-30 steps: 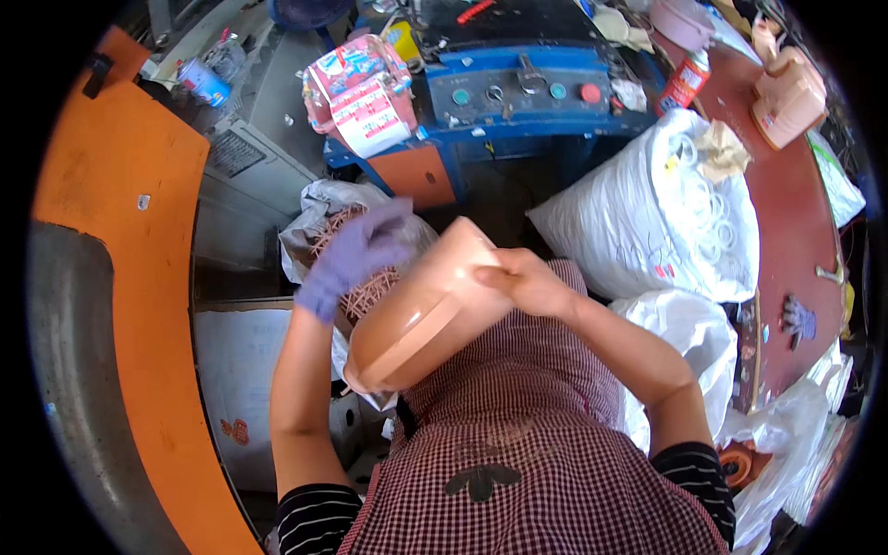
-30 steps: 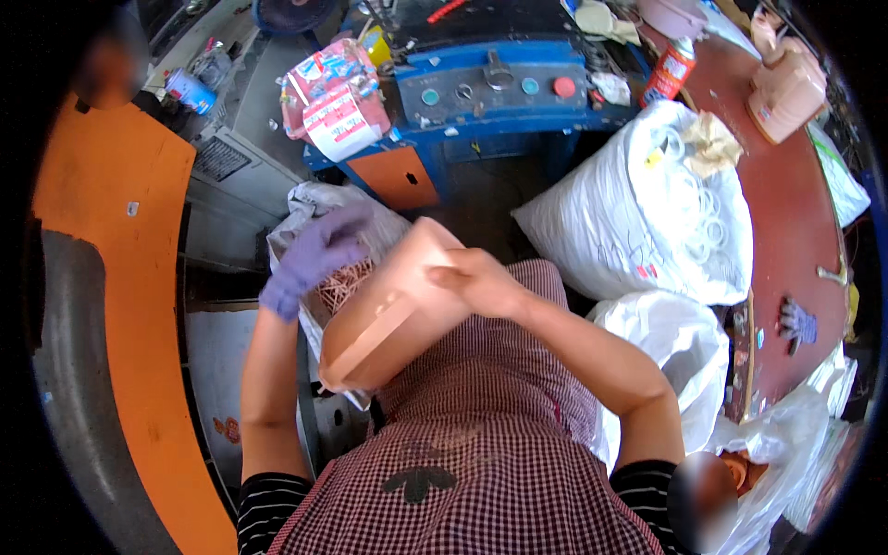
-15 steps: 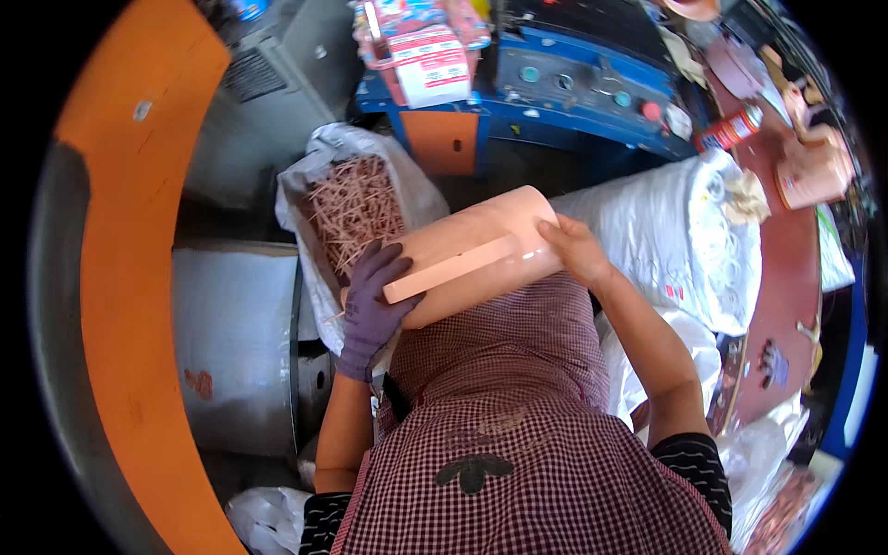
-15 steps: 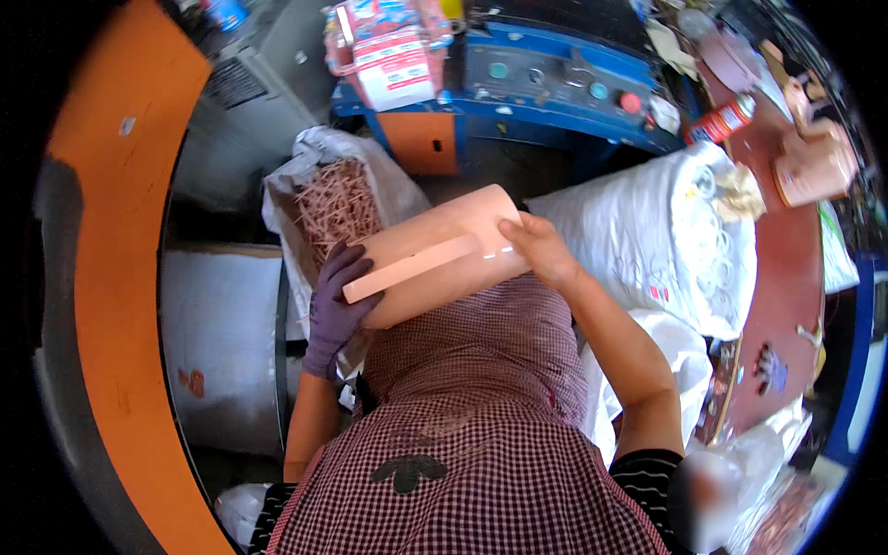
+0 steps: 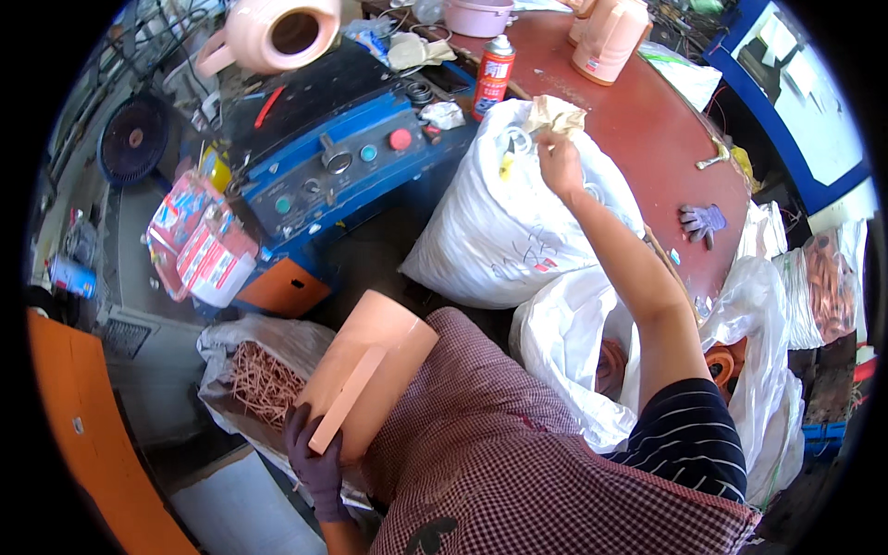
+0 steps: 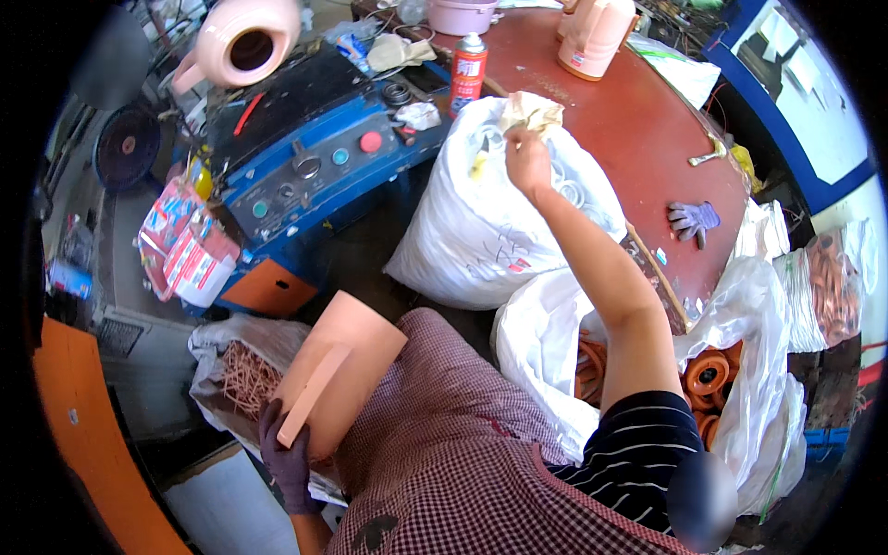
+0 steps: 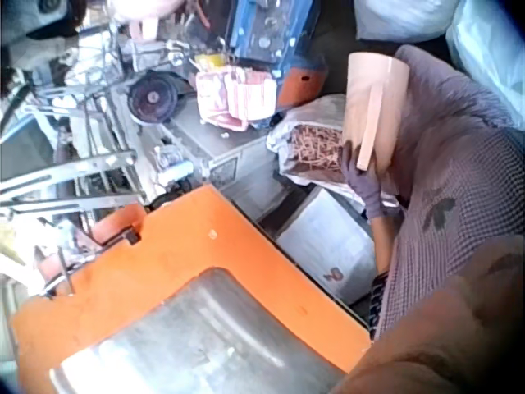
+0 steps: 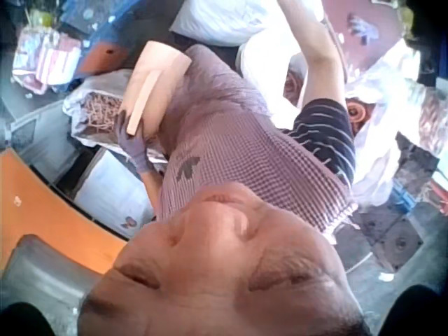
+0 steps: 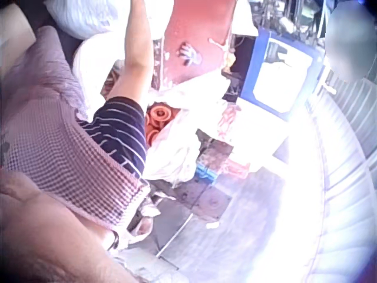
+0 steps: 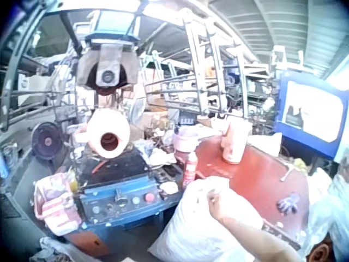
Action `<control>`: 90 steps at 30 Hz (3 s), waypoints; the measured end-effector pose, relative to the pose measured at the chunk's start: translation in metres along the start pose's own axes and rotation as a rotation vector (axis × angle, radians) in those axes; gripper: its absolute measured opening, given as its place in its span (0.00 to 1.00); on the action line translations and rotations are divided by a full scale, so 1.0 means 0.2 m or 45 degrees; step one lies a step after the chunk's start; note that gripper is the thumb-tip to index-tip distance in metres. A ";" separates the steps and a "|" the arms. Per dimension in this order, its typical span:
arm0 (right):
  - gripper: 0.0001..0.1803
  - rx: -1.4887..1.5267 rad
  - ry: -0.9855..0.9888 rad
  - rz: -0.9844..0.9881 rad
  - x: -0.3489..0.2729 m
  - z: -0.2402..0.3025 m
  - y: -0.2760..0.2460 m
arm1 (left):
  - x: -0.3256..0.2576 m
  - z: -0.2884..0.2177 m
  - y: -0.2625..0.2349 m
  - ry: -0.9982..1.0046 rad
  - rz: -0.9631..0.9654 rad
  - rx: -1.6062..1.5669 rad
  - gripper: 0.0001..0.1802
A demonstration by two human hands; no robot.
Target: The person repeatedly retrieves pink plastic pitchers from a machine, wipes them with a cloth, attaches handles, and applies labels. The finished pitchers are placed into a white sack filled with packing material.
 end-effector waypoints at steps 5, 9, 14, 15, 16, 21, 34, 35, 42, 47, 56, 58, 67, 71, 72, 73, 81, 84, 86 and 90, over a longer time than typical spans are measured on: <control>0.19 -0.312 0.243 -0.032 0.33 -0.13 -0.02 | -0.03 -0.09 0.00 -0.039 0.000 0.102 0.19; 0.14 -0.615 -0.077 -0.044 0.53 -0.73 0.02 | -0.02 -0.13 0.01 0.006 -0.051 0.051 0.19; 0.14 0.152 0.052 0.109 0.37 -0.11 0.00 | -0.01 -0.21 0.05 0.021 -0.092 0.200 0.19; 0.14 0.289 0.056 0.281 0.19 0.10 0.00 | 0.00 -0.24 0.07 0.055 -0.093 0.235 0.19; 0.14 0.416 0.051 0.441 0.00 0.33 0.01 | 0.01 -0.25 0.09 0.100 -0.098 0.257 0.19; 0.13 1.084 -0.773 1.120 -0.86 1.24 0.23 | -0.02 -0.28 0.12 0.273 -0.059 0.339 0.20; 0.10 0.564 -1.510 1.363 -1.02 1.35 0.23 | -0.07 -0.23 0.10 0.230 -0.076 0.325 0.20; 0.10 0.479 -1.563 1.353 -0.99 1.33 0.22 | -0.05 -0.23 0.09 0.254 -0.068 0.330 0.21; 0.16 -0.083 -1.581 0.557 -0.40 0.88 0.06 | -0.07 -0.14 0.04 0.162 -0.117 0.164 0.19; 0.16 -0.683 -0.852 0.161 0.20 0.14 -0.28 | -0.03 -0.12 0.02 0.209 -0.118 0.134 0.20; 0.10 -0.344 -0.569 0.440 0.16 0.44 0.09 | -0.03 -0.06 -0.02 0.241 -0.198 0.110 0.17; 0.06 0.108 -0.939 0.661 -0.02 0.90 0.30 | -0.02 -0.01 -0.02 0.192 -0.208 0.077 0.18; 0.14 0.650 -1.383 0.678 -0.46 2.08 1.20 | -0.05 0.10 -0.06 0.035 -0.314 -0.101 0.20; 0.13 0.549 -1.323 0.680 -0.53 2.11 1.46 | -0.05 0.12 -0.08 0.011 -0.322 -0.063 0.20; 0.13 0.558 -1.350 0.658 -0.54 2.13 1.47 | -0.06 0.13 -0.08 -0.004 -0.315 -0.055 0.20; 0.12 0.565 -1.376 0.636 -0.54 2.13 1.47 | -0.06 0.14 -0.08 -0.024 -0.336 -0.083 0.20; 0.11 0.582 -1.585 0.531 -0.53 2.10 1.47 | -0.10 0.24 -0.07 -0.260 -0.421 -0.347 0.17; 0.11 0.567 -1.602 0.503 -0.54 2.08 1.48 | -0.10 0.24 -0.07 -0.360 -0.435 -0.388 0.18; 0.11 0.599 -1.628 0.483 -0.53 2.07 1.49 | -0.12 0.23 -0.07 -0.374 -0.439 -0.367 0.18; 0.10 0.635 -1.652 0.532 -0.54 2.04 1.49 | -0.13 0.20 -0.06 -0.378 -0.491 -0.314 0.18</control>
Point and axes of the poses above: each hand's wrist, its own x-axis towards the middle knuckle, its own y-axis out of the palm, z = x × y, the point moved 3 cm from there along x, towards the middle knuckle, and after that the axes turned 6 degrees about x, right-handed, at the moved point
